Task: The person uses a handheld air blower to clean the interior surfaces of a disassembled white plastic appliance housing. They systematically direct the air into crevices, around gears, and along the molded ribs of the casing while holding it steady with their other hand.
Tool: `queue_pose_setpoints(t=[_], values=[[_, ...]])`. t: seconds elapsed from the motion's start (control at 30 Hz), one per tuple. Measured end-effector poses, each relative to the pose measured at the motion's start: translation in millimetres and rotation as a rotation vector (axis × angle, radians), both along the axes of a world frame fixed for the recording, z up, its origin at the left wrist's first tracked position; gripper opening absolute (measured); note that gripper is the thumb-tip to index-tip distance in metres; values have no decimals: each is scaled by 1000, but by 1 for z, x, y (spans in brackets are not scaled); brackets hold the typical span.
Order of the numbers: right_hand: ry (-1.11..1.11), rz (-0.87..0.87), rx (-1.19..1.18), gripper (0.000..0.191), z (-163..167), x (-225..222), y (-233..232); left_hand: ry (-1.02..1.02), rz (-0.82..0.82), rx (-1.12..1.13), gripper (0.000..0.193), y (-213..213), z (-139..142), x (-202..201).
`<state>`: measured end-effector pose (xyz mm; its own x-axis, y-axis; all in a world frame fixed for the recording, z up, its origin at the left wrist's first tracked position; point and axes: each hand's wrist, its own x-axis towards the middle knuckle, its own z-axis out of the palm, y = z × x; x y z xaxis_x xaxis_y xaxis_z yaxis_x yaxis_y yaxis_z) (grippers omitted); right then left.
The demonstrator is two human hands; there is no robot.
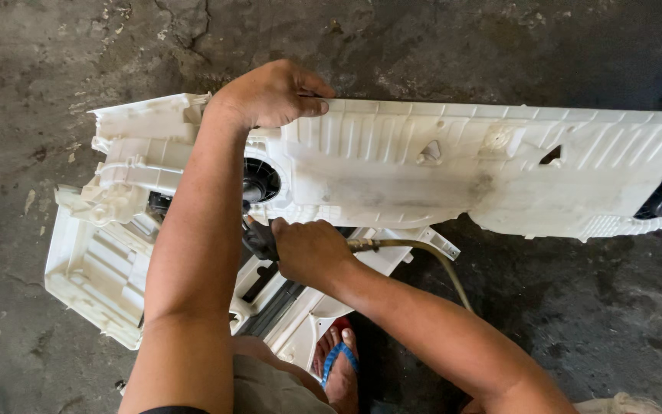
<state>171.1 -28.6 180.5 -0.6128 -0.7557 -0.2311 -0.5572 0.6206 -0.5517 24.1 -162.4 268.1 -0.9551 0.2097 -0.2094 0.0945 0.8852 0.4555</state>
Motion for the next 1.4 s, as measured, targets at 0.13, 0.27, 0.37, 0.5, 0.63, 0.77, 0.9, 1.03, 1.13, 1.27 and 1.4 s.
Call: queue_pose_setpoints(t=[0.13,0.27,0.37,0.5,0.63,0.77,0.9,1.03,1.13,1.27,1.4], values=[[134,-61,-24,23,-3,15,5,-5,-7,17,37,-1,-2,4],[214,-55,-62,24,-7,23,4,-7,0,14,37,0,-3,4],[167,-35,7,25,-7,16,4,-14,6,27,37,0,-1,-1],[149,-31,-27,24,-7,12,2,-3,-2,42,37,0,-1,-4],[194,-33,-130,20,-16,14,-1,0,-7,30,35,-2,-1,-5],[178,13,-132,21,-27,10,-3,-5,-10,47,35,-3,-2,-6],[272,4,-156,15,-33,10,-5,15,-30,64,35,-4,-4,-6],[230,-4,-169,17,-35,4,-5,3,8,19,36,-5,-8,-10],[196,-7,-150,19,-34,2,-7,2,-12,26,36,-8,-9,-12],[231,-28,-165,16,-30,5,-8,17,-40,54,35,-10,-9,-12],[354,-27,-152,15,-28,11,10,10,-32,38,34,-6,-9,-10]])
